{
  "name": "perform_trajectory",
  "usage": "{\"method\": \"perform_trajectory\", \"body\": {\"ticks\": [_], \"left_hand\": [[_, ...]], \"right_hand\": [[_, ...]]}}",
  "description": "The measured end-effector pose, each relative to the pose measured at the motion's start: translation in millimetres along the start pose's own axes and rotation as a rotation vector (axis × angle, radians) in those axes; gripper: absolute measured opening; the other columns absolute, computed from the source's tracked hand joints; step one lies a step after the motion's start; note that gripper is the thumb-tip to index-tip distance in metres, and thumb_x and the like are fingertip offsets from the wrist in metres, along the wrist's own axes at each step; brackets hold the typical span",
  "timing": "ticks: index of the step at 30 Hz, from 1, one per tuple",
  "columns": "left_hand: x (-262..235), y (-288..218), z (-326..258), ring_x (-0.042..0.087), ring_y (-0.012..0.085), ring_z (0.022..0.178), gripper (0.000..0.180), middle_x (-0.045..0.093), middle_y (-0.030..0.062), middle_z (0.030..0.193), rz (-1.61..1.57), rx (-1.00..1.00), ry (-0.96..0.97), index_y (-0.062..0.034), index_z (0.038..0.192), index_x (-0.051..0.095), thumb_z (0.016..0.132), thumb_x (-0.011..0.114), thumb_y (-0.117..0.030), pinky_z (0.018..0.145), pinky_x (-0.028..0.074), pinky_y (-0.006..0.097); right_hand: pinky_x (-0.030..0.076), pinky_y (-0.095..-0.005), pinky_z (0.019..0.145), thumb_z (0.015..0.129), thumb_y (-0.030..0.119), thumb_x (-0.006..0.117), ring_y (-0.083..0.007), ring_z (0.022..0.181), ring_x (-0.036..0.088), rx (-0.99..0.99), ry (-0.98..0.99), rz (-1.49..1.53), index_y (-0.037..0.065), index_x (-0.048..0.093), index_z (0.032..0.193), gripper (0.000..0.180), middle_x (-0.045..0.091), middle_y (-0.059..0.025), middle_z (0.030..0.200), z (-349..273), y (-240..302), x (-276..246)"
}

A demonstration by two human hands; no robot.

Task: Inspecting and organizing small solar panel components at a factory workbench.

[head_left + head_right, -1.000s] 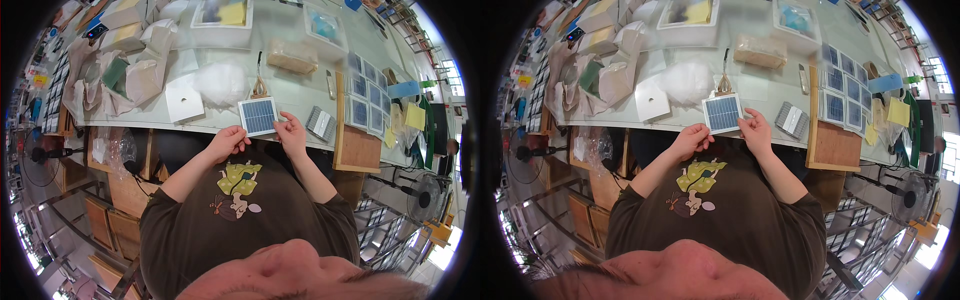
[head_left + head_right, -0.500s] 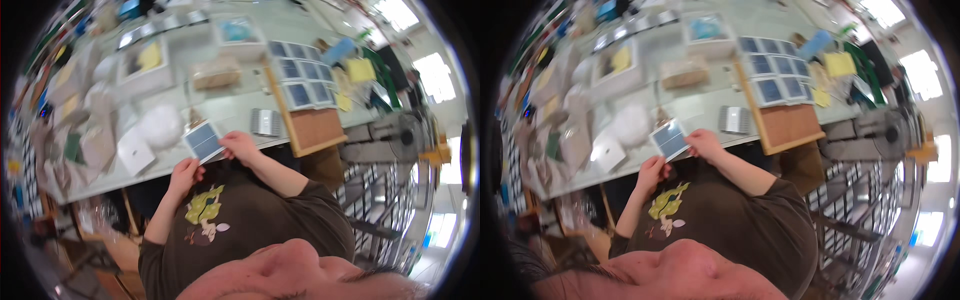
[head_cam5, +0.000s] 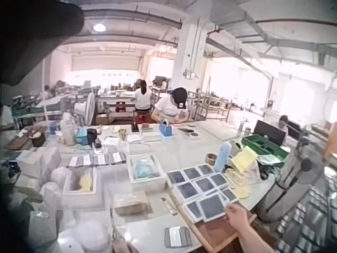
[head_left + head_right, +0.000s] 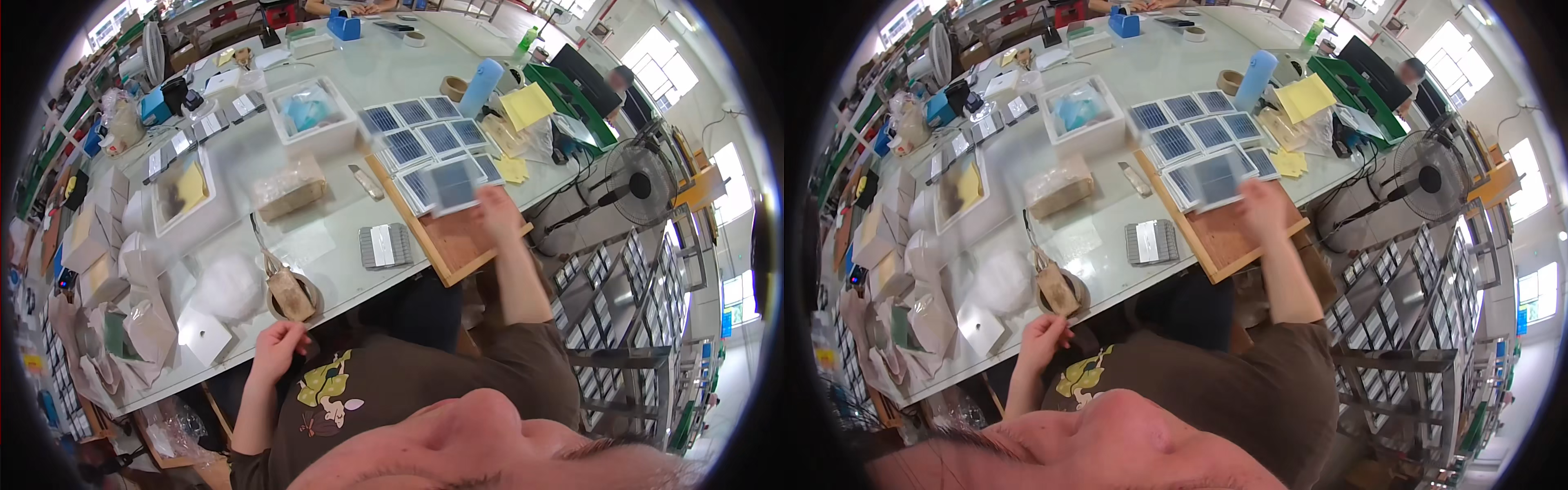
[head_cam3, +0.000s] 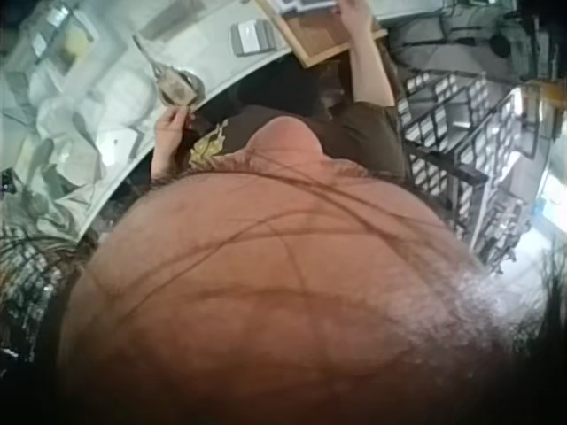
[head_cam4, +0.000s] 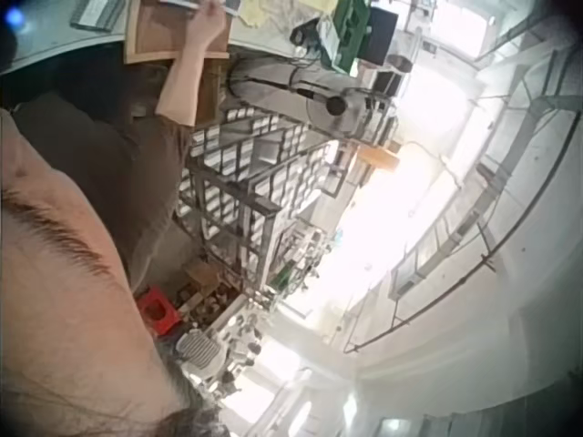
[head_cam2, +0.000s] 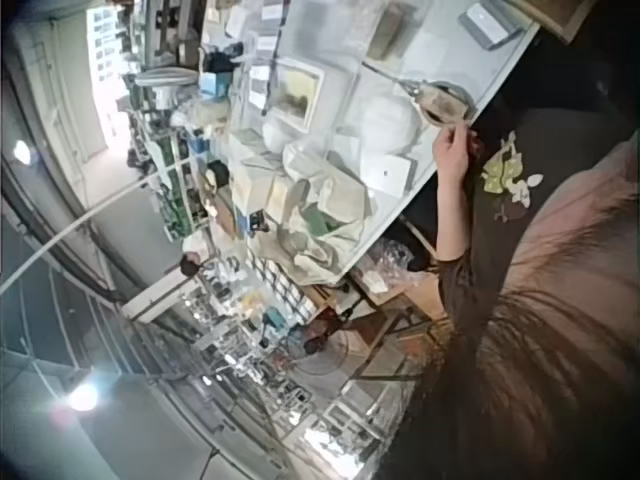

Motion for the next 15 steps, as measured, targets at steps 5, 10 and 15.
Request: {"method": "perform_trajectory", "body": {"ticks": [5,10,15], "left_hand": [[-33,3,4,0.056,0.0086,0.060,0.014,0.064,0.0042,0.074,-0.058,0.136,-0.175,-0.0009,0.089,0.061,0.091,0.060,-0.015,0.056,0.046,0.022],[-33,-5,-3,0.057,0.0096,0.063,0.016,0.063,0.0050,0.076,0.114,0.152,-0.297,-0.0007,0.088,0.061,0.092,0.059,-0.017,0.056,0.047,0.023],[-32,-25,4,0.057,0.0102,0.065,0.017,0.063,0.0041,0.073,0.346,0.168,-0.313,-0.0011,0.090,0.062,0.089,0.063,-0.018,0.059,0.047,0.026]], "right_hand": [[0.041,-0.0226,0.047,0.090,0.021,0.060,-0.0088,0.054,0.055,-0.092,-0.256,-0.277,0.004,0.066,0.096,0.019,0.062,-0.0023,0.068,124,-15,-120],[0.038,-0.0204,0.042,0.089,0.022,0.061,-0.0058,0.046,0.048,0.237,0.034,-0.343,0.010,0.065,0.090,0.013,0.055,0.0016,0.061,194,-81,-114],[0.049,-0.0409,0.062,0.089,0.035,0.056,-0.0297,0.069,0.063,-0.101,-0.203,-1.221,0.007,0.065,0.100,0.032,0.066,-0.0126,0.077,218,-78,-144]]}}
Point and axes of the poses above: each hand's wrist, its own z-axis towards the middle knuckle, its own x-axis out of the palm, y = z × x, the point moved 4 cm from there along z, towards the middle knuckle
